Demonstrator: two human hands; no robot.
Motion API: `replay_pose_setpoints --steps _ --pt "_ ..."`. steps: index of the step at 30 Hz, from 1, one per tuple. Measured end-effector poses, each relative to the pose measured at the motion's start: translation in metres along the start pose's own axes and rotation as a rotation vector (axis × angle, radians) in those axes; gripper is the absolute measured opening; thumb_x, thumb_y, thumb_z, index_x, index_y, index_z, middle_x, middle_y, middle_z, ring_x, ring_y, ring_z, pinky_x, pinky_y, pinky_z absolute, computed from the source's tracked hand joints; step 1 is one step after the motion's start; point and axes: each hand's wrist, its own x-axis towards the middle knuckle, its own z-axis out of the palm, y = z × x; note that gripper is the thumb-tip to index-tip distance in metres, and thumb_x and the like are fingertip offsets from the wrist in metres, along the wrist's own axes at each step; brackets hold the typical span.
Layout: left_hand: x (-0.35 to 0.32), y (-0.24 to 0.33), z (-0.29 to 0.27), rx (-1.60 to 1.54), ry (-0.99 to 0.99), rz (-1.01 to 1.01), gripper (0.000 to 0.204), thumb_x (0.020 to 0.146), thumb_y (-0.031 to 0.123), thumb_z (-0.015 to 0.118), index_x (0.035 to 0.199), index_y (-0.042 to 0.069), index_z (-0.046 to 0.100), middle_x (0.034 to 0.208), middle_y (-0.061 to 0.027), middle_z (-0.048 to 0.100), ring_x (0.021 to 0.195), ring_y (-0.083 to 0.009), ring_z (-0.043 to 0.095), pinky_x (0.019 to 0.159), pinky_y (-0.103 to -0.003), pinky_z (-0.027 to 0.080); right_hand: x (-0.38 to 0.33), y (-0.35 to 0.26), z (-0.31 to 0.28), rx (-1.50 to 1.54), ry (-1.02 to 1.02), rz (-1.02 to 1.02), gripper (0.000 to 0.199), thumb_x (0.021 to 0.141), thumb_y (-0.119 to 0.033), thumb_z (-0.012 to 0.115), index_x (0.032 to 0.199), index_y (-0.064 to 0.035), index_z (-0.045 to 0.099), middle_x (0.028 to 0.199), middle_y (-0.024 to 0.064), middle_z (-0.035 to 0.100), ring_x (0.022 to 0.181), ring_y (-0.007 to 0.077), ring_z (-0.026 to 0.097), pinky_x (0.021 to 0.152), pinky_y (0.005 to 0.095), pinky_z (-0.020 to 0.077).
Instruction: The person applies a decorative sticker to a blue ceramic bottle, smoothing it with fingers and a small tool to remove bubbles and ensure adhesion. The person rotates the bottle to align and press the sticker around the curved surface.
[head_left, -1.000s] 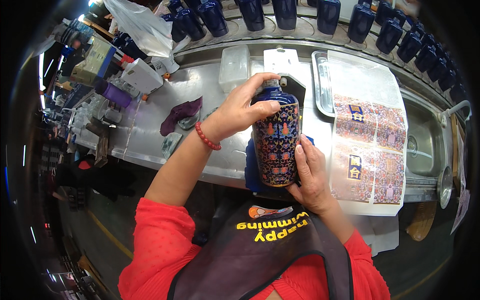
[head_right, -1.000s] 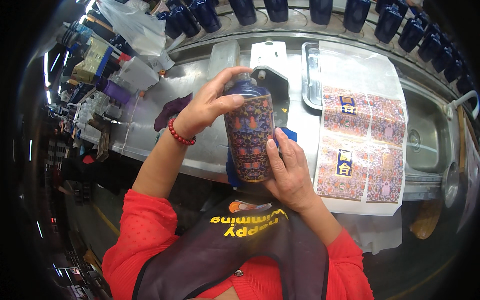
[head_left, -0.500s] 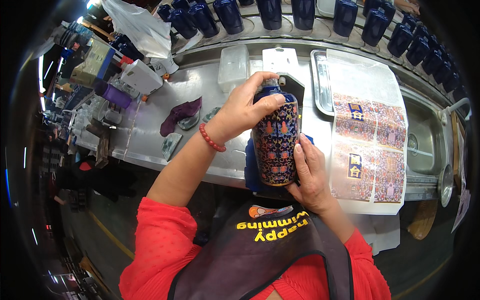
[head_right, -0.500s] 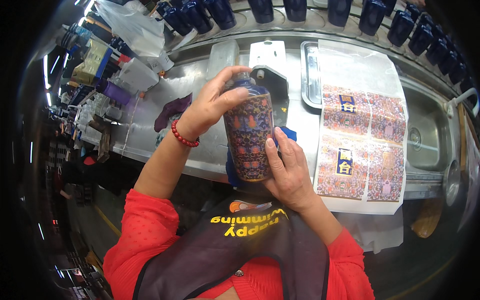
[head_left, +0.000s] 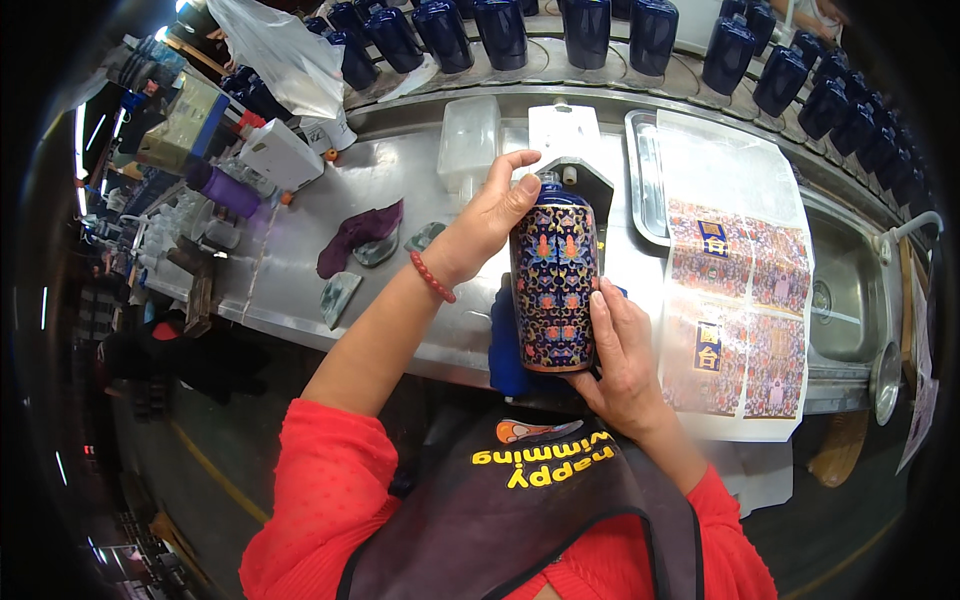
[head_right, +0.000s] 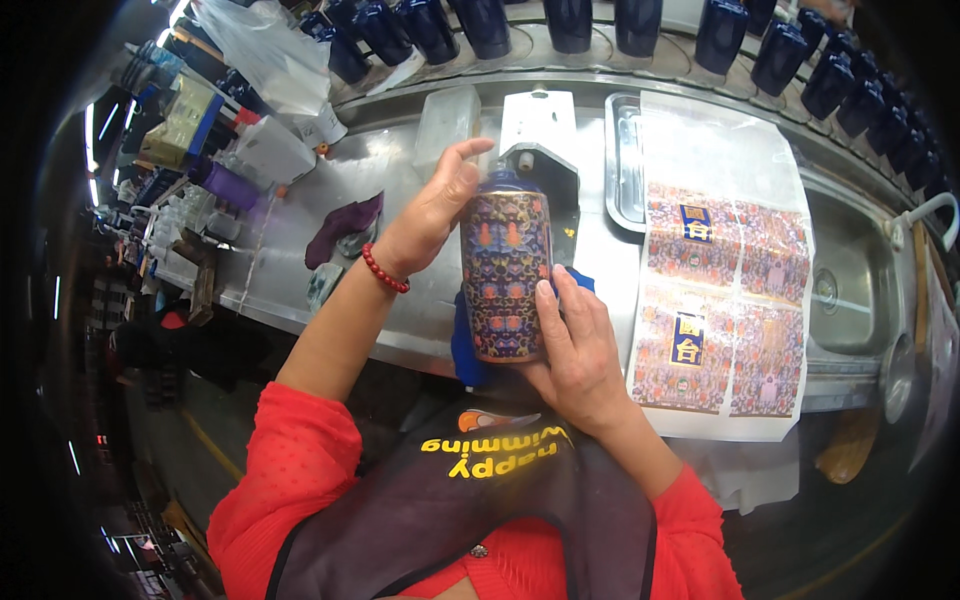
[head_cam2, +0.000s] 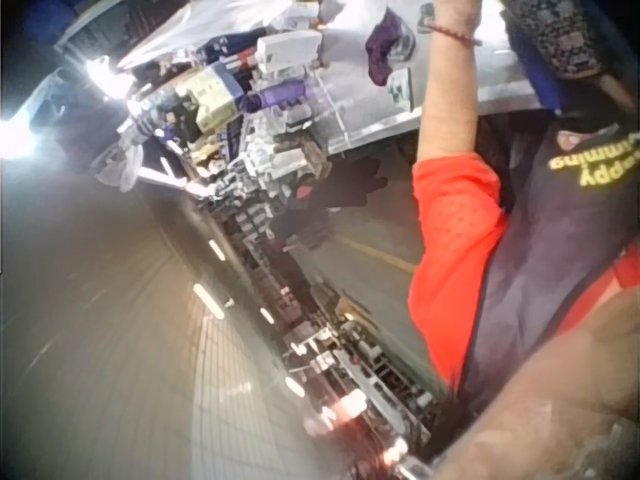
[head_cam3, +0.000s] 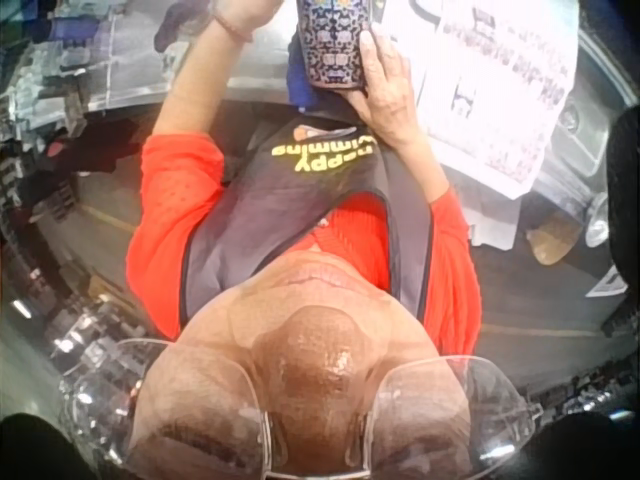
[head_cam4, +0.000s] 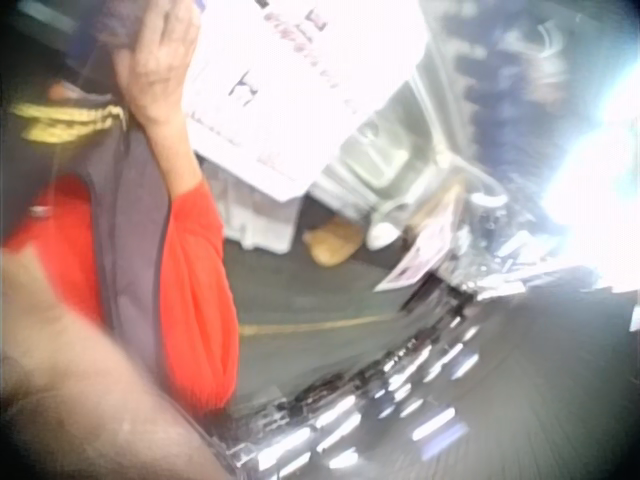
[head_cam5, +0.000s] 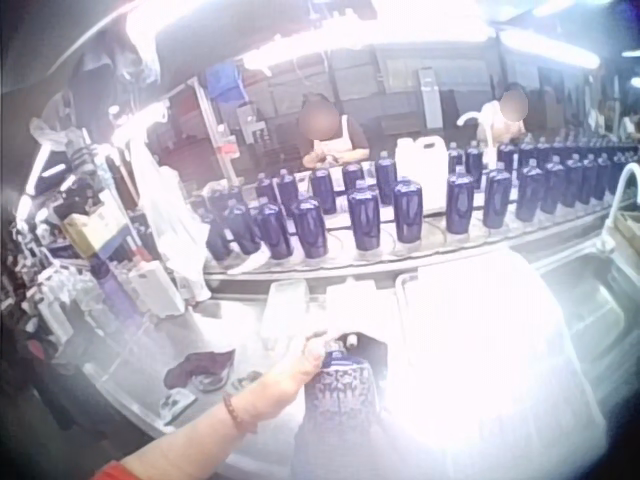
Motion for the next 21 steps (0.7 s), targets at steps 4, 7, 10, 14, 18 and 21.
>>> replay_pose_setpoints --steps 4,7,10,14,18,21 --pt "0.006 -0.008 0.002 0.106 0.036 0.017 0.076 0.105 0.063 0.043 0.154 0.007 0.024 0.13 -0.0145 0.057 0.124 -0.0187 0.054 0.108 -0.033 0.04 0.003 -0.002 -0.003 -0.007 -0.025 0.018 0.095 0.072 -0.012 0.087 0.152 0.0076 0.038 0.15 0.0332 0.042 0.13 0.0484 0.05 0.108 0.0529 0.043" --pt "0.005 -0.007 0.005 0.069 0.018 0.029 0.076 0.105 0.063 0.043 0.153 0.007 0.025 0.13 -0.0145 0.057 0.123 -0.0178 0.053 0.107 -0.032 0.041 0.003 -0.007 -0.005 -0.013 -0.037 0.032 0.094 0.074 -0.014 0.088 0.151 0.0082 0.038 0.149 0.0338 0.043 0.128 0.0486 0.051 0.107 0.0533 0.0437" --pt "0.004 -0.005 0.007 0.054 -0.031 0.002 0.075 0.105 0.062 0.045 0.153 0.007 0.026 0.128 -0.0136 0.057 0.122 -0.0169 0.053 0.105 -0.031 0.042 0.001 -0.011 -0.006 -0.007 -0.012 0.042 0.094 0.07 -0.019 0.091 0.146 0.0075 0.044 0.145 0.0359 0.045 0.123 0.0502 0.054 0.102 0.0546 0.0464" --pt "0.013 -0.008 0.013 0.066 -0.009 0.06 0.076 0.104 0.064 0.045 0.152 0.007 0.028 0.125 -0.0128 0.058 0.12 -0.0169 0.055 0.105 -0.031 0.042 -0.001 -0.009 -0.006 -0.028 0.001 0.065 0.095 0.069 -0.018 0.091 0.147 0.0058 0.043 0.145 0.0342 0.045 0.121 0.0493 0.054 0.101 0.0538 0.0471" --pt "0.025 -0.009 0.012 0.049 0.005 0.054 0.08 0.103 0.068 0.043 0.152 0.007 0.029 0.121 -0.0129 0.06 0.117 -0.0171 0.056 0.104 -0.031 0.043 0.001 0.001 -0.004 -0.027 0.007 0.118 0.094 0.08 -0.018 0.086 0.154 0.0047 0.034 0.151 0.0353 0.04 0.133 0.0514 0.05 0.11 0.0534 0.0435" --pt "0.021 -0.008 0.011 0.066 0.039 0.057 0.077 0.103 0.068 0.042 0.148 0.006 0.037 0.119 -0.0102 0.061 0.116 -0.0154 0.057 0.102 -0.03 0.044 0.002 0.005 -0.001 -0.069 -0.02 0.066 0.093 0.081 -0.018 0.085 0.155 0.0045 0.033 0.151 0.0354 0.04 0.133 0.0511 0.049 0.11 0.0534 0.0432"
